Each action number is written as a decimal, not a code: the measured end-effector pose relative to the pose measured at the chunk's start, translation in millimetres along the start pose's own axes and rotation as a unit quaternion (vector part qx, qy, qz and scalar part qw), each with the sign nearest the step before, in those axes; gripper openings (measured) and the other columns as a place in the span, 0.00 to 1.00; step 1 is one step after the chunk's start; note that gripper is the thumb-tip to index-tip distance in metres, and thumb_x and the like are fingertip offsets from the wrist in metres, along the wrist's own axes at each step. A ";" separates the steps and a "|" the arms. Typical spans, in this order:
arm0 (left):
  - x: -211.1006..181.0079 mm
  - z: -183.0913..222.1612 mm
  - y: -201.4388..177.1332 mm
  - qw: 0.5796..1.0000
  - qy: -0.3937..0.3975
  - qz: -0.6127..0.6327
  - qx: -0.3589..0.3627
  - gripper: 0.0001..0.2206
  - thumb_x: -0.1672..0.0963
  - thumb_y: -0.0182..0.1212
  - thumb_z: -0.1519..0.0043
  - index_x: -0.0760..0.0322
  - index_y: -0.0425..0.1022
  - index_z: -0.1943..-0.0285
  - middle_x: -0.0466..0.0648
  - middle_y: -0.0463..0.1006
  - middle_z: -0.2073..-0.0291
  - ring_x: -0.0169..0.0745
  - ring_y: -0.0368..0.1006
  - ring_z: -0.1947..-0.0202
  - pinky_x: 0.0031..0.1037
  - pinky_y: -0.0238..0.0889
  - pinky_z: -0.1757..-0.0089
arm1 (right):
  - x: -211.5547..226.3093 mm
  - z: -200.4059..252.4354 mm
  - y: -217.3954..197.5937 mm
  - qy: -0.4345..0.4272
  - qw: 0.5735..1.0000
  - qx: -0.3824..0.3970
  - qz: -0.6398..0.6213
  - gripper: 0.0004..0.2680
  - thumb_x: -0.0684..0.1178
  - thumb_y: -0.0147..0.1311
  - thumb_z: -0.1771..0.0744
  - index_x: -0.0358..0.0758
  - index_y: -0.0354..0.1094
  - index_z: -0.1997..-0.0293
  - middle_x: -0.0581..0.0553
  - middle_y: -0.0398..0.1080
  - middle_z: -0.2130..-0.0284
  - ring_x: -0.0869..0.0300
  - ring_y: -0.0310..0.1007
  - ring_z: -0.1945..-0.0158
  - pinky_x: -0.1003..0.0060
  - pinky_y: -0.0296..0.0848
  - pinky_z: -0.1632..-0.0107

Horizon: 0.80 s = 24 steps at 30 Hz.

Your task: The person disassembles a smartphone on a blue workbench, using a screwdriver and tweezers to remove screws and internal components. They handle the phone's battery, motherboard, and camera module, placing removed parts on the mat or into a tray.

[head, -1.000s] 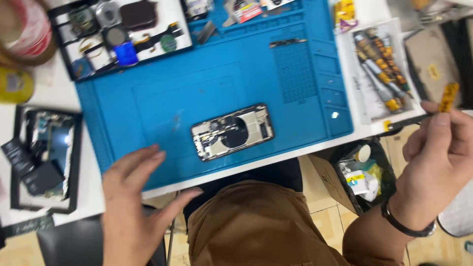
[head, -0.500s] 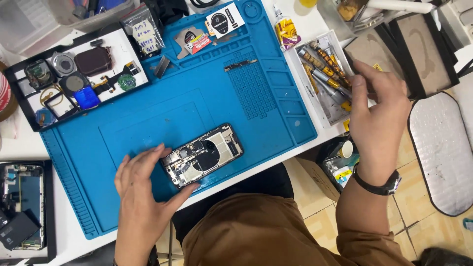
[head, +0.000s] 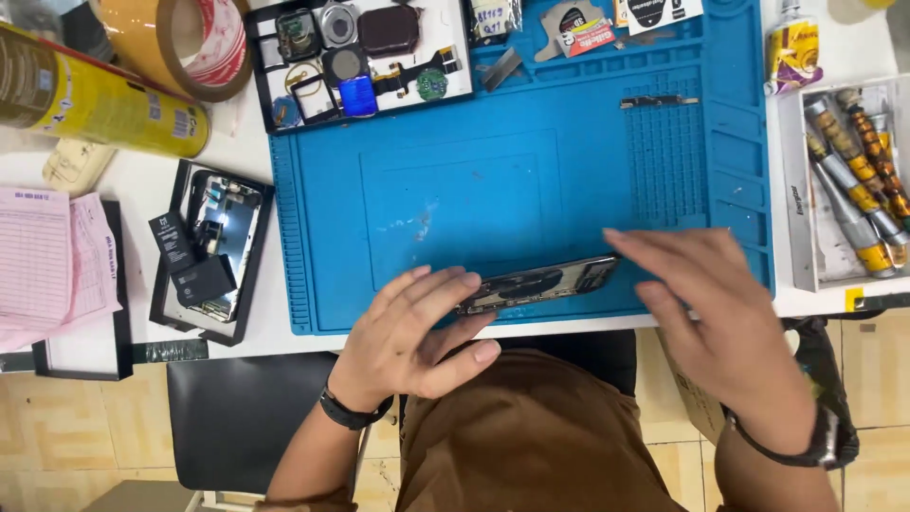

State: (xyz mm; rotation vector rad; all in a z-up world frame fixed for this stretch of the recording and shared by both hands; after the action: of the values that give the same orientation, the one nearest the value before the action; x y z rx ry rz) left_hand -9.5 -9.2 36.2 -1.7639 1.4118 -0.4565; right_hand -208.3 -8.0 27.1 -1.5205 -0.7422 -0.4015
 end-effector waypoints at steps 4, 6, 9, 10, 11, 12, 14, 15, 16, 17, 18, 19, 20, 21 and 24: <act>-4.6 1.2 -11.1 0.999 0.016 0.044 -0.004 0.27 0.60 0.70 0.38 0.54 0.52 0.38 0.62 0.69 0.47 0.54 0.76 0.50 0.42 0.69 0.46 | -8.0 -6.2 12.9 0.073 0.994 0.007 -0.075 0.12 0.43 0.40 0.33 0.40 0.65 0.45 0.46 0.68 0.66 0.59 0.67 0.67 0.67 0.63 0.60; 18.7 15.5 -4.7 0.968 -0.111 0.224 -0.027 0.41 0.62 0.69 0.43 0.44 0.43 0.28 0.58 0.56 0.36 0.58 0.60 0.36 0.50 0.61 0.36 | -23.7 0.7 24.5 0.151 0.959 0.030 -0.239 0.08 0.43 0.39 0.33 0.38 0.67 0.57 0.49 0.69 0.85 0.65 0.71 0.82 0.72 0.72 0.74; 34.5 -12.6 -16.7 0.866 -0.368 0.322 -0.106 0.46 0.61 0.62 0.47 0.41 0.28 0.28 0.56 0.40 0.29 0.62 0.47 0.28 0.58 0.50 0.31 | -17.0 0.5 26.1 0.196 0.902 -0.024 -0.385 0.07 0.43 0.37 0.32 0.34 0.62 0.56 0.43 0.67 0.88 0.61 0.69 0.85 0.71 0.70 0.76; 29.1 -21.1 -7.6 0.867 -0.356 0.332 -0.102 0.46 0.61 0.62 0.47 0.41 0.28 0.28 0.56 0.40 0.29 0.62 0.47 0.28 0.58 0.50 0.31 | -11.5 3.1 26.1 0.199 0.903 -0.039 -0.379 0.07 0.43 0.37 0.32 0.34 0.62 0.56 0.43 0.67 0.88 0.61 0.69 0.85 0.71 0.70 0.76; 36.0 -14.7 8.8 0.778 -0.434 0.434 -0.134 0.41 0.55 0.59 0.47 0.54 0.31 0.28 0.56 0.44 0.30 0.55 0.49 0.31 0.50 0.50 0.36 | -4.0 0.7 27.3 0.184 0.881 -0.063 -0.430 0.08 0.44 0.37 0.32 0.32 0.61 0.56 0.41 0.69 0.85 0.59 0.71 0.83 0.70 0.73 0.75; 38.0 -7.4 28.1 0.668 -0.502 0.525 -0.158 0.41 0.50 0.55 0.47 0.66 0.35 0.29 0.56 0.48 0.32 0.49 0.51 0.35 0.41 0.50 0.41 | 3.9 -2.3 29.0 0.167 0.857 -0.087 -0.480 0.09 0.45 0.36 0.32 0.30 0.60 0.57 0.39 0.70 0.82 0.56 0.73 0.80 0.68 0.76 0.74; 32.9 0.1 49.0 0.638 -0.493 0.566 -0.173 0.38 0.50 0.53 0.44 0.67 0.38 0.29 0.60 0.57 0.39 0.54 0.59 0.41 0.43 0.56 0.45 | 16.4 1.0 41.1 0.165 0.846 -0.094 -0.498 0.09 0.45 0.36 0.32 0.29 0.60 0.56 0.38 0.71 0.80 0.55 0.74 0.78 0.68 0.77 0.72; 30.5 4.3 61.5 0.600 -0.487 0.605 -0.194 0.35 0.50 0.50 0.41 0.69 0.41 0.29 0.64 0.66 0.46 0.60 0.67 0.47 0.45 0.62 0.48 | 22.0 1.7 47.4 0.164 0.838 -0.092 -0.511 0.09 0.44 0.36 0.32 0.28 0.60 0.55 0.36 0.72 0.77 0.54 0.75 0.76 0.68 0.78 0.70; 30.6 5.6 63.1 0.603 -0.482 0.606 -0.193 0.35 0.50 0.50 0.41 0.69 0.41 0.29 0.64 0.66 0.46 0.60 0.67 0.47 0.45 0.62 0.48 | 22.4 5.1 48.1 0.160 0.839 -0.096 -0.510 0.09 0.44 0.36 0.32 0.28 0.60 0.55 0.36 0.72 0.77 0.54 0.75 0.76 0.68 0.78 0.70; 36.9 14.2 60.8 0.603 -0.505 0.571 -0.235 0.21 0.53 0.52 0.41 0.69 0.52 0.45 0.61 0.69 0.58 0.55 0.70 0.60 0.40 0.66 0.58 | 29.1 6.6 49.5 0.130 0.879 -0.066 -0.455 0.08 0.44 0.40 0.33 0.31 0.62 0.55 0.40 0.70 0.73 0.58 0.74 0.75 0.69 0.78 0.70; 42.4 23.0 58.6 0.602 -0.526 0.534 -0.276 0.10 0.56 0.54 0.40 0.69 0.63 0.60 0.58 0.72 0.70 0.51 0.73 0.72 0.35 0.70 0.68 | 35.3 8.5 52.0 0.101 0.912 -0.035 -0.395 0.07 0.45 0.44 0.33 0.33 0.64 0.55 0.44 0.69 0.70 0.61 0.73 0.74 0.71 0.78 0.70; 44.1 23.0 59.4 0.603 -0.523 0.539 -0.271 0.10 0.56 0.54 0.40 0.69 0.63 0.60 0.58 0.72 0.70 0.51 0.73 0.72 0.35 0.70 0.68 | 32.0 12.1 41.2 0.102 0.913 -0.041 -0.393 0.07 0.45 0.44 0.33 0.33 0.64 0.55 0.44 0.69 0.70 0.61 0.73 0.74 0.71 0.78 0.70; 46.0 27.3 65.6 0.589 -0.551 0.537 -0.247 0.08 0.58 0.55 0.42 0.70 0.65 0.60 0.59 0.73 0.71 0.52 0.73 0.74 0.37 0.71 0.70 | 29.6 15.4 31.0 0.101 0.937 -0.038 -0.334 0.08 0.48 0.43 0.33 0.39 0.66 0.54 0.47 0.71 0.66 0.63 0.74 0.75 0.71 0.75 0.68; 48.7 32.7 70.5 0.577 -0.578 0.532 -0.224 0.07 0.60 0.56 0.43 0.71 0.66 0.61 0.59 0.74 0.72 0.53 0.74 0.76 0.38 0.72 0.72 | 27.8 17.6 22.1 0.098 0.956 -0.033 -0.275 0.09 0.51 0.42 0.33 0.44 0.67 0.52 0.50 0.74 0.62 0.65 0.74 0.75 0.72 0.73 0.67; 51.4 30.0 70.4 0.573 -0.579 0.544 -0.202 0.09 0.59 0.57 0.44 0.69 0.66 0.58 0.59 0.74 0.73 0.52 0.74 0.77 0.37 0.71 0.73 | -21.4 45.8 -55.8 0.205 0.943 -0.254 -0.070 0.08 0.46 0.45 0.34 0.43 0.68 0.53 0.49 0.73 0.63 0.64 0.71 0.64 0.72 0.69 0.63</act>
State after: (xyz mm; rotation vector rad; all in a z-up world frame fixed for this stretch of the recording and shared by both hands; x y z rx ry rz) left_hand -17.2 -49.0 -46.5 -0.6804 1.2073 1.5279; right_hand -269.3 29.7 49.9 -1.7829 -0.4299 -1.0451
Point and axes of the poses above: each hand's wrist, its own z-axis away from the middle knuckle, its own y-axis out of the palm, x = y × z, the point moved 9 cm from there along -z, towards the middle knuckle
